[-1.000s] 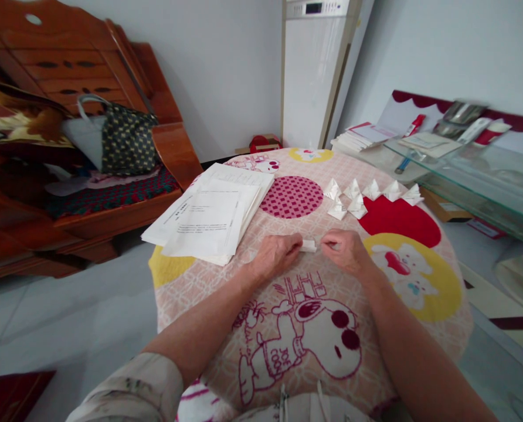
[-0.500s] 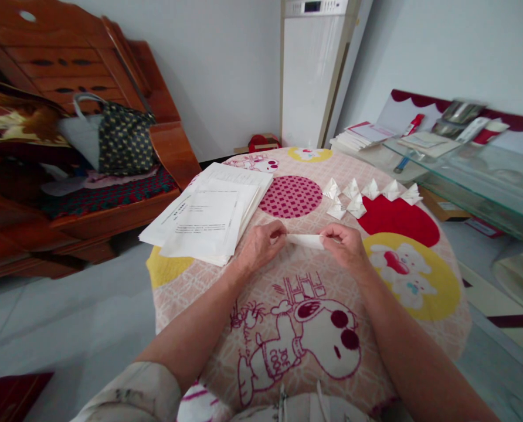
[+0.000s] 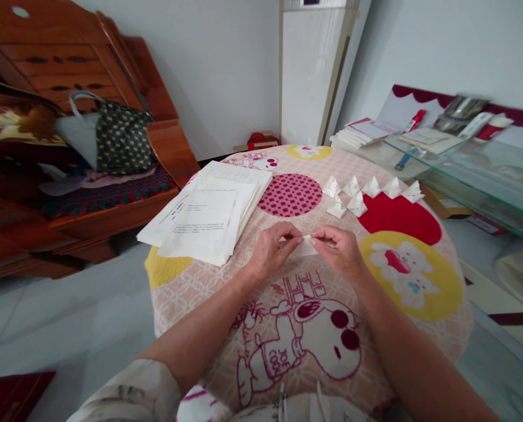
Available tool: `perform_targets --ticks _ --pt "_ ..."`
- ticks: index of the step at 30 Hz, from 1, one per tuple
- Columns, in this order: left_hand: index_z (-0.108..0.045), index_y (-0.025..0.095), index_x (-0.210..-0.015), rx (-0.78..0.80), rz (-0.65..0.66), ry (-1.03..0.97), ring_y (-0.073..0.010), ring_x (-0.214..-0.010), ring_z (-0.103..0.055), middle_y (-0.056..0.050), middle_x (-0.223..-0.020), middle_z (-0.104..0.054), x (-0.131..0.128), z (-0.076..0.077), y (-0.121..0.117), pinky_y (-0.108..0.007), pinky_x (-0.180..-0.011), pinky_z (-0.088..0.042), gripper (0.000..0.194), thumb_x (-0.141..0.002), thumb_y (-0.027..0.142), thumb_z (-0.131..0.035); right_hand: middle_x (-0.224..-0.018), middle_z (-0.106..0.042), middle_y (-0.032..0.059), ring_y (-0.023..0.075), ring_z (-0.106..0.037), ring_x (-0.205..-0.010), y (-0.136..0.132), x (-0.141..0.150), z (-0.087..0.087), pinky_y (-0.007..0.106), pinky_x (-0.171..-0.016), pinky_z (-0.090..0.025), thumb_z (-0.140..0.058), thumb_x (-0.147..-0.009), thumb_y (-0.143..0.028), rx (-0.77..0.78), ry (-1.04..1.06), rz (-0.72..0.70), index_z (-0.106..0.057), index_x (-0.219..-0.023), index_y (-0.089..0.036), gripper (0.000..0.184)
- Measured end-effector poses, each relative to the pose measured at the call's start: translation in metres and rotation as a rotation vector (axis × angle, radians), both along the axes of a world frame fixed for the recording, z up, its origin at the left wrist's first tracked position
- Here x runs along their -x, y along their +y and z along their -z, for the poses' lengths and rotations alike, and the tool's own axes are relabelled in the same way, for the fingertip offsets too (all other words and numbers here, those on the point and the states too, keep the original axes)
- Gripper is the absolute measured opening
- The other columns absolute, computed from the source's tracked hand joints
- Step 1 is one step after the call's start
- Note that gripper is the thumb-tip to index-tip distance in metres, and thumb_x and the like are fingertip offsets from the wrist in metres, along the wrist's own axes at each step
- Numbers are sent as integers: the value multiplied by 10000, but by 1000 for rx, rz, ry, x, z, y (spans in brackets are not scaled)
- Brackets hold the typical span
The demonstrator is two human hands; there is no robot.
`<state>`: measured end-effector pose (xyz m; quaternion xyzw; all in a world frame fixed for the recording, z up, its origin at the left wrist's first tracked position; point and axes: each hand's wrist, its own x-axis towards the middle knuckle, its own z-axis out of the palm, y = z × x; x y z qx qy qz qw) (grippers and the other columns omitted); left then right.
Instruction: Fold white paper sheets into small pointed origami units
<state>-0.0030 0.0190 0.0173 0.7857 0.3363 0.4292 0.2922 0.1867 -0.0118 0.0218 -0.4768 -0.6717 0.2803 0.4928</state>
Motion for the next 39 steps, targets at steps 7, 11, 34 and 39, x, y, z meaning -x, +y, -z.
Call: perform_targets --ticks 7,11,34,39 --pt "-672 173 -914 -129 5 10 -153 -820 -629 -29 -864 -698 2 -6 -1 -286 -774 -493 76 -925 234 -628 -653 -677 -3 139 -609 -611 -4 5 -7 244 -602 -471 -593 -785 -173 -103 -96 26 -659 -711 -188 101" --pt "-640 173 -879 -198 18 49 -158 -816 -615 -26 -838 -677 2 -9 -6 -292 -768 -484 66 -924 197 -598 -684 -696 8 144 -626 -638 -7 11 -10 252 -642 -485 -573 -782 -144 -172 -149 4 -663 -720 -189 118" --pt "-653 175 -845 145 -5 -440 -131 -760 -587 -28 -821 -644 10 1 12 -255 -697 -484 219 -892 385 -696 -804 -775 41 180 -713 -709 -2 -3 1 292 -646 -567 -694 -810 -259 -12 71 43 -778 -913 -191 149" --pt "-699 183 -856 136 86 -356 -156 -836 -638 -51 -891 -704 11 -6 7 -293 -764 -517 222 -907 397 -678 -799 -785 41 178 -726 -705 -3 -2 -3 300 -658 -593 -670 -826 -226 -48 72 52 -801 -886 -204 145"
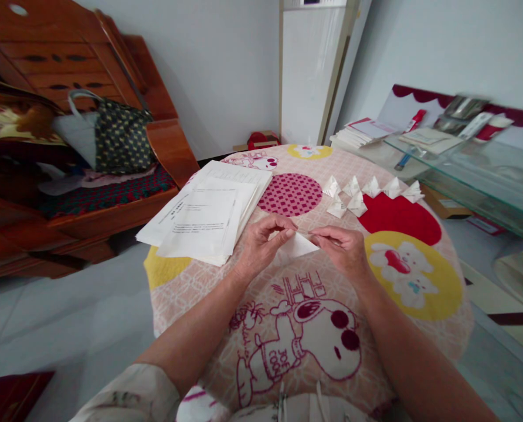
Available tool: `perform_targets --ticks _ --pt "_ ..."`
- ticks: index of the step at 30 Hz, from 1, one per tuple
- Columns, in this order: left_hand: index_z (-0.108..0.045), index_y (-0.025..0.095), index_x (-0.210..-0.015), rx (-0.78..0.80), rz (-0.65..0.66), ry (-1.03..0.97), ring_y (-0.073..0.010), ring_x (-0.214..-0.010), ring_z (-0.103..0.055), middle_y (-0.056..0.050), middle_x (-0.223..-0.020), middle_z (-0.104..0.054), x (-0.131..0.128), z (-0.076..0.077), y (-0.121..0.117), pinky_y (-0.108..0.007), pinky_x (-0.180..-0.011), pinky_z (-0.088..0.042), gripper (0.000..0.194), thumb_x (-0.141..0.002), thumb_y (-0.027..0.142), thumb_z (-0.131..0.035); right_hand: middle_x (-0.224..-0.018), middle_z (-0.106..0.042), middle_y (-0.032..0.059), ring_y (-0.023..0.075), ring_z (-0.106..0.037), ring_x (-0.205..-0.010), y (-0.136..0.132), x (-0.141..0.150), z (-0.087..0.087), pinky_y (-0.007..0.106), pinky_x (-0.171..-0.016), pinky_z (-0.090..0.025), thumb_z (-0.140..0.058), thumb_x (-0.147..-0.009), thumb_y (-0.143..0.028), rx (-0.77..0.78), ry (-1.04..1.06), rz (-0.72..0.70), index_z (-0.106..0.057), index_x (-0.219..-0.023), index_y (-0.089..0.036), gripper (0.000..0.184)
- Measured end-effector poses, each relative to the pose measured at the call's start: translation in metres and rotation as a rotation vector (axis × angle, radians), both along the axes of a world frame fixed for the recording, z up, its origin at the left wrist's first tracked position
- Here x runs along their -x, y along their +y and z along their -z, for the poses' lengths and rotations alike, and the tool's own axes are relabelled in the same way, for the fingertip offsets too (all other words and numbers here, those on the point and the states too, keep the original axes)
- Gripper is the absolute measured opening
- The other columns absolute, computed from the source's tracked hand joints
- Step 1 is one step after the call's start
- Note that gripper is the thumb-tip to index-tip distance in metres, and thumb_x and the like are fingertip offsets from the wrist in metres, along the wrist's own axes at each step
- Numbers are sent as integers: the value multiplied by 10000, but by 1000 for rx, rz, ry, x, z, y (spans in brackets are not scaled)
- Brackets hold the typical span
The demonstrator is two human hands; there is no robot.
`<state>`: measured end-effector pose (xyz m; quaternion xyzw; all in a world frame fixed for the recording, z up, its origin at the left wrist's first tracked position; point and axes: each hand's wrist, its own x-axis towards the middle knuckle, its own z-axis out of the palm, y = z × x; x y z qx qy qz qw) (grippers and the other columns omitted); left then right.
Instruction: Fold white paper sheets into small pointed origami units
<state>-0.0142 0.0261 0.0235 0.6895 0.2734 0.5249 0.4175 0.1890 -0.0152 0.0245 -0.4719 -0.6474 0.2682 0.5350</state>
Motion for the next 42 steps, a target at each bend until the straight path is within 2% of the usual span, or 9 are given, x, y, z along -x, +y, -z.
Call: perform_targets --ticks 4,9,14,19,23,30,36,39,42 --pt "-748 193 -895 -20 10 96 -185 -936 -667 -75 -984 -742 3 -4 -2 -344 -854 -531 286 -968 413 -578 -820 -788 39 184 -730 -730 -2 -1 -4 318 -698 -599 -658 -845 -218 -74 -39 54 -807 -904 -221 160" --pt "-675 235 -1266 -40 59 211 -130 -794 -607 -68 -1050 -721 2 -3 -2 -253 -673 -507 354 -930 341 -650 -901 -793 35 192 -732 -821 -4 -1 -8 340 -777 -599 -626 -856 -194 -154 -83 36 -808 -938 -241 205" --pt "-584 272 -1383 -160 132 317 -117 -813 -591 -96 -1267 -659 -1 -3 -5 -246 -674 -508 420 -963 253 -577 -892 -793 35 196 -737 -825 -7 3 -12 351 -791 -606 -607 -835 -175 -99 -70 5 -814 -912 -242 230" --pt "-645 216 -1293 -227 77 364 -122 -784 -604 -58 -975 -685 -2 -1 -4 -258 -698 -521 377 -926 155 -587 -927 -794 42 195 -747 -841 -9 6 -12 340 -786 -607 -608 -850 -193 -51 -36 -40 -799 -991 -229 240" --pt "-698 182 -1145 -264 -40 348 -146 -852 -647 -62 -951 -701 0 2 -1 -284 -744 -539 299 -895 88 -563 -924 -787 61 200 -744 -848 -8 2 -10 342 -782 -596 -619 -893 -263 -6 -46 -48 -749 -1137 -196 286" --pt "-709 163 -916 -343 -80 433 -164 -866 -663 -68 -923 -709 1 8 2 -308 -776 -542 193 -843 57 -566 -957 -750 80 240 -693 -910 0 0 4 383 -832 -561 -802 -783 -345 -128 -415 -148 -742 -978 -209 245" --pt "-714 163 -861 -265 -112 426 -171 -885 -679 -75 -946 -730 3 16 8 -306 -781 -555 241 -775 9 -550 -1008 -704 84 264 -646 -986 4 3 21 423 -895 -539 -802 -754 -194 -108 -719 -149 -721 -973 -227 236" --pt "-712 162 -825 -174 -160 431 -166 -858 -681 -67 -922 -733 7 22 14 -280 -739 -563 264 -723 -11 -540 -1140 -684 133 304 -628 -1085 8 -3 28 468 -965 -522 -804 -747 -215 -98 -723 -84 -721 -1069 -196 333" --pt "-709 156 -772 -128 -195 493 -162 -809 -680 -56 -869 -729 13 28 22 -264 -699 -553 310 -660 -50 -505 -1155 -687 145 318 -633 -1100 11 -10 32 494 -974 -518 -757 -803 -282 -72 -660 -31 -727 -1075 -187 290"
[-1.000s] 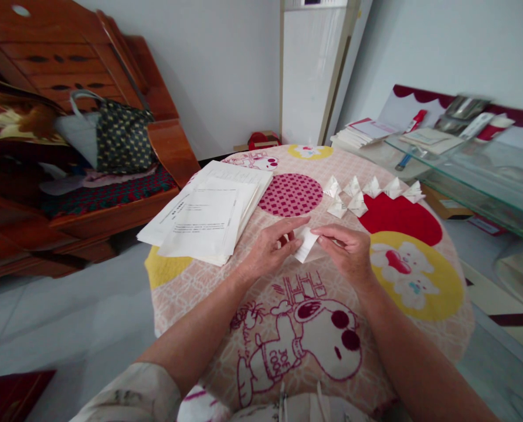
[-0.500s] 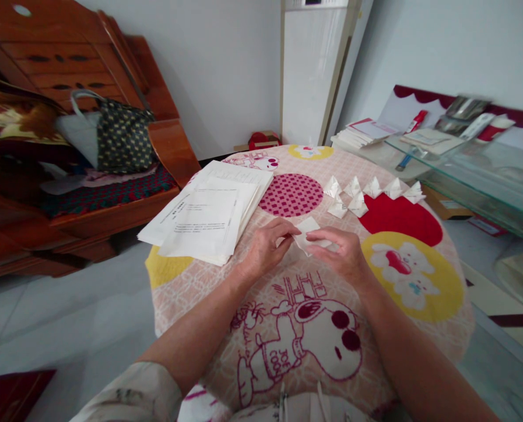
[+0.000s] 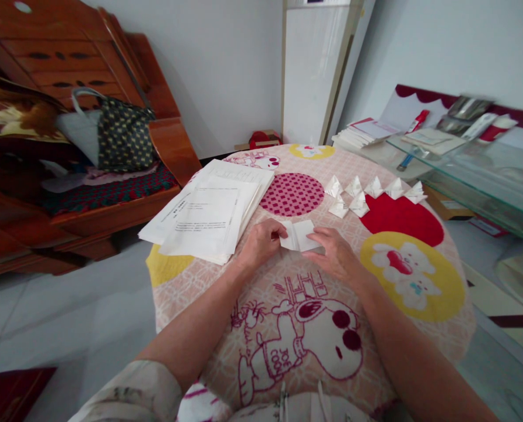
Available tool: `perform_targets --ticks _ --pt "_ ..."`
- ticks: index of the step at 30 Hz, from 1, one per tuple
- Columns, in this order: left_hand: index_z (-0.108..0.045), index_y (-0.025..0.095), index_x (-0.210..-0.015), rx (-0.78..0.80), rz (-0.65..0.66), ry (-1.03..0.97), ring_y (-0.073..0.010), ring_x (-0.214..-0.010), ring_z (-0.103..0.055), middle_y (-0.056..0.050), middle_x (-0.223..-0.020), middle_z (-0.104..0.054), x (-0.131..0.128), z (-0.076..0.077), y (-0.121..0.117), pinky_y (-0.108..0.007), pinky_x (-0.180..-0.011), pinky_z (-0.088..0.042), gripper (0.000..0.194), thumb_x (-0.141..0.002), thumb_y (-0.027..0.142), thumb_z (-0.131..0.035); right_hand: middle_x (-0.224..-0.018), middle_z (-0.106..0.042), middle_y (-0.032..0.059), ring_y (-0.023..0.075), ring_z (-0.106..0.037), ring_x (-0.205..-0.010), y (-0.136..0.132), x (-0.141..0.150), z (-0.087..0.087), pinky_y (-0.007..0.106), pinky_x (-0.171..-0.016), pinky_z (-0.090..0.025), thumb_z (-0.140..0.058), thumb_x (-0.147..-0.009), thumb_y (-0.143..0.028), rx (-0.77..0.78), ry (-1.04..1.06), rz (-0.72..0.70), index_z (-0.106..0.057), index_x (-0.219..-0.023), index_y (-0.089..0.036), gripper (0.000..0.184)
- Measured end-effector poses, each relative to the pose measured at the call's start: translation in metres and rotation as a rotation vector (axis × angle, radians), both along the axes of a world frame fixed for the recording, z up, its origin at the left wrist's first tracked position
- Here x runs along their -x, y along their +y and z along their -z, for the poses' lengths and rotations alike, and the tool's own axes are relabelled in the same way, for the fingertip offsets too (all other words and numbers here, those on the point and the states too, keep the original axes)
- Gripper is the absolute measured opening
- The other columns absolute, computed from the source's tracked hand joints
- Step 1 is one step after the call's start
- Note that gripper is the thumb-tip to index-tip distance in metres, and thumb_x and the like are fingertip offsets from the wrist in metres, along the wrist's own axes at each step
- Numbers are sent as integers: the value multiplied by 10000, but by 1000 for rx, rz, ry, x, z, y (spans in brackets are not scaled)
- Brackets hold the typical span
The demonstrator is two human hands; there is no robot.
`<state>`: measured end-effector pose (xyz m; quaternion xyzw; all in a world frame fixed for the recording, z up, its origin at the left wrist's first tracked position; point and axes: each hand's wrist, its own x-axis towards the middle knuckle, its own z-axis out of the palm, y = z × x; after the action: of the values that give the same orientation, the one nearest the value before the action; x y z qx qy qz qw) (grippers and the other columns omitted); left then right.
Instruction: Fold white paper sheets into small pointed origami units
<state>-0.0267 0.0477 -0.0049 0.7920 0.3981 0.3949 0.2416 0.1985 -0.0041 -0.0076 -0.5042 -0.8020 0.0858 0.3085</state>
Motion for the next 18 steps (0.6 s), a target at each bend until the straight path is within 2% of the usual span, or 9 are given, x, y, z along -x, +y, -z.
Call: perform_targets --ticks 4,7,10,13,15,18 --pt "-708 157 -724 6 -2 57 -155 -771 -674 -45 -832 -720 6 5 7 -255 -683 -543 299 -644 -54 -512 -1134 -708 147 291 -655 -1074 4 -3 1 466 -955 -526 -649 -877 -294 -5 152 11 -723 -1105 -178 266" --pt "-708 166 -704 -9 22 76 -151 -765 -667 -38 -818 -714 7 6 9 -245 -671 -538 292 -638 -54 -527 -1144 -717 147 258 -673 -1011 7 -2 4 400 -852 -556 -642 -854 -280 15 284 38 -735 -1084 -167 272" --pt "-708 172 -703 -4 51 102 -140 -769 -660 -28 -826 -714 8 4 10 -232 -669 -536 286 -641 -56 -547 -967 -751 102 208 -674 -803 10 0 9 334 -701 -548 -654 -797 -274 89 441 139 -756 -988 -160 244" --pt "-714 159 -711 24 81 130 -136 -806 -663 -36 -864 -721 9 0 9 -229 -697 -537 270 -655 -61 -568 -713 -713 49 167 -609 -582 11 -1 9 288 -551 -488 -658 -732 -269 253 567 276 -760 -961 -129 287" --pt "-724 152 -729 45 140 144 -136 -822 -667 -44 -892 -727 10 -5 7 -231 -714 -537 250 -680 -51 -587 -641 -684 29 153 -570 -512 8 -6 2 268 -492 -439 -645 -703 -244 351 557 307 -761 -962 -119 311" --pt "-749 162 -789 71 308 192 -133 -819 -672 -41 -924 -737 10 -12 3 -247 -746 -542 203 -735 -2 -641 -621 -675 18 155 -576 -534 2 -18 -12 259 -505 -421 -627 -669 -181 381 402 244 -769 -896 -143 270"
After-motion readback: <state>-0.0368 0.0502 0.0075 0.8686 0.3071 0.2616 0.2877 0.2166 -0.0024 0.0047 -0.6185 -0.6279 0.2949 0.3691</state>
